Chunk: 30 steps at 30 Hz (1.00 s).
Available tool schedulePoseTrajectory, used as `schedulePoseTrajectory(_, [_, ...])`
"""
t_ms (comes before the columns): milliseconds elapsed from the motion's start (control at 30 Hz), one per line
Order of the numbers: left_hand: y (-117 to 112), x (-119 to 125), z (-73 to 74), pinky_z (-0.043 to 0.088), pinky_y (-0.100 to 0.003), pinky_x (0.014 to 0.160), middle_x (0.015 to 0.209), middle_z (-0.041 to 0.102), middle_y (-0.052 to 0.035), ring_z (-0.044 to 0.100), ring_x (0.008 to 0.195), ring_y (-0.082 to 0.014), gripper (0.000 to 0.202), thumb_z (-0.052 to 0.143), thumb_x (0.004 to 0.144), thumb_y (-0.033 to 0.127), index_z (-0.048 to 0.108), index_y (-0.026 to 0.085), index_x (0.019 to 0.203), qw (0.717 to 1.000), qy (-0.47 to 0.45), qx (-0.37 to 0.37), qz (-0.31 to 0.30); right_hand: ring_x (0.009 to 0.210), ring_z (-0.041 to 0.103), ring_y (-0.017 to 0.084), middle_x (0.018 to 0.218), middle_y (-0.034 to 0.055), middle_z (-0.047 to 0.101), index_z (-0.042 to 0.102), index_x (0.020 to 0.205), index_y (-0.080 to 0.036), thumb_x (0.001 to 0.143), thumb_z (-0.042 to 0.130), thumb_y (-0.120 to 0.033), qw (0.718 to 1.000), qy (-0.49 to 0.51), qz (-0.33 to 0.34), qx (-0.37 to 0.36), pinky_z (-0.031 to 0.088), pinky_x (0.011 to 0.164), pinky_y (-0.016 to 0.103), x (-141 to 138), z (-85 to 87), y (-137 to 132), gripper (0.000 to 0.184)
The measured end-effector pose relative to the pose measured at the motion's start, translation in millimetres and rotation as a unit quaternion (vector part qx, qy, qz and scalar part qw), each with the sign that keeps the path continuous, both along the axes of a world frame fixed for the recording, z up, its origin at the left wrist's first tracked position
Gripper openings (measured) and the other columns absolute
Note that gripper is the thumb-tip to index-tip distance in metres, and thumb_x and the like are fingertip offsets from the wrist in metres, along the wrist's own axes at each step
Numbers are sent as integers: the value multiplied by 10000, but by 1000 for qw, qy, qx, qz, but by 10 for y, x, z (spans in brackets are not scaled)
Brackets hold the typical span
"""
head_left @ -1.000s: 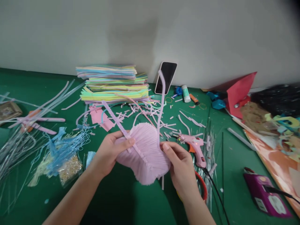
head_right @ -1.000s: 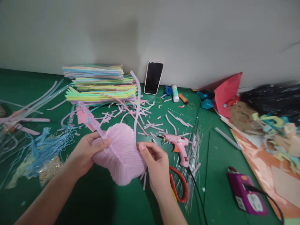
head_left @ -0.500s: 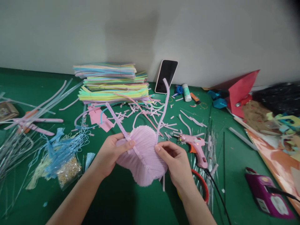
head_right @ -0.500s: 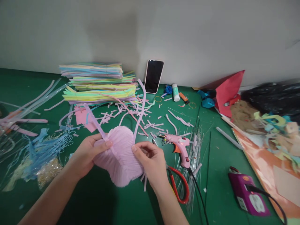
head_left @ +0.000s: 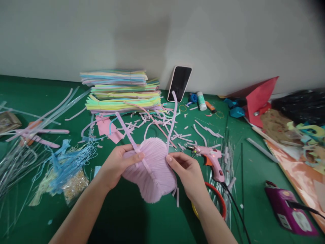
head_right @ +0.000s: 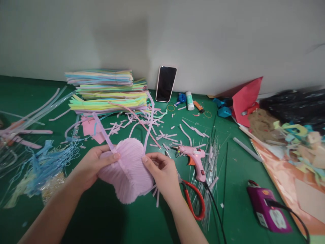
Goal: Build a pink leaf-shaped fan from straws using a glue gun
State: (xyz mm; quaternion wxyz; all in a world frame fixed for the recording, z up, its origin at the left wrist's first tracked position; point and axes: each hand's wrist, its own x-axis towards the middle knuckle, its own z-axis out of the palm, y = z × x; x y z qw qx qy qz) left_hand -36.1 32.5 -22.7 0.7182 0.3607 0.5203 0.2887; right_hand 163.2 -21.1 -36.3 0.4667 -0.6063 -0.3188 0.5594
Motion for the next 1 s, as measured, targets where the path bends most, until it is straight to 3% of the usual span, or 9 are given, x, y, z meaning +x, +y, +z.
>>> schedulePoseTrajectory(233, [-14,-5,-1,513,-258,671,842,758,-62,673,760,-213,394,812,637,262,739,153,1008,1000,-10,-7,-17,709,644,164,765,19,727,732,757,-210,631,815,-397,999,38,-20,-11,523,695,288,-20,-42,2,241])
schedulePoseTrajectory(700, [-3,-24,-18,500,-275,687,856,755,-59,667,799,-231,378,804,631,250,746,161,994,999,20,5,-40,624,611,140,664,7,695,725,683,-196,637,815,-396,999,23,-9,-26,506,628,265,1,-39,-22,223])
schedulePoseTrajectory(900, [-5,-30,-12,492,-258,682,861,757,-43,657,770,-204,346,804,649,268,756,177,979,997,44,19,-54,730,641,136,790,6,717,741,840,-215,647,823,-370,997,73,-6,-21,526,710,258,13,-9,-15,261])
schedulePoseTrajectory(1000, [-5,-30,-20,493,-244,686,920,762,-41,659,774,-193,358,803,646,238,752,183,996,998,40,21,-46,761,640,135,848,3,714,719,909,-228,640,833,-350,995,65,-70,12,527,720,260,50,-4,-3,317])
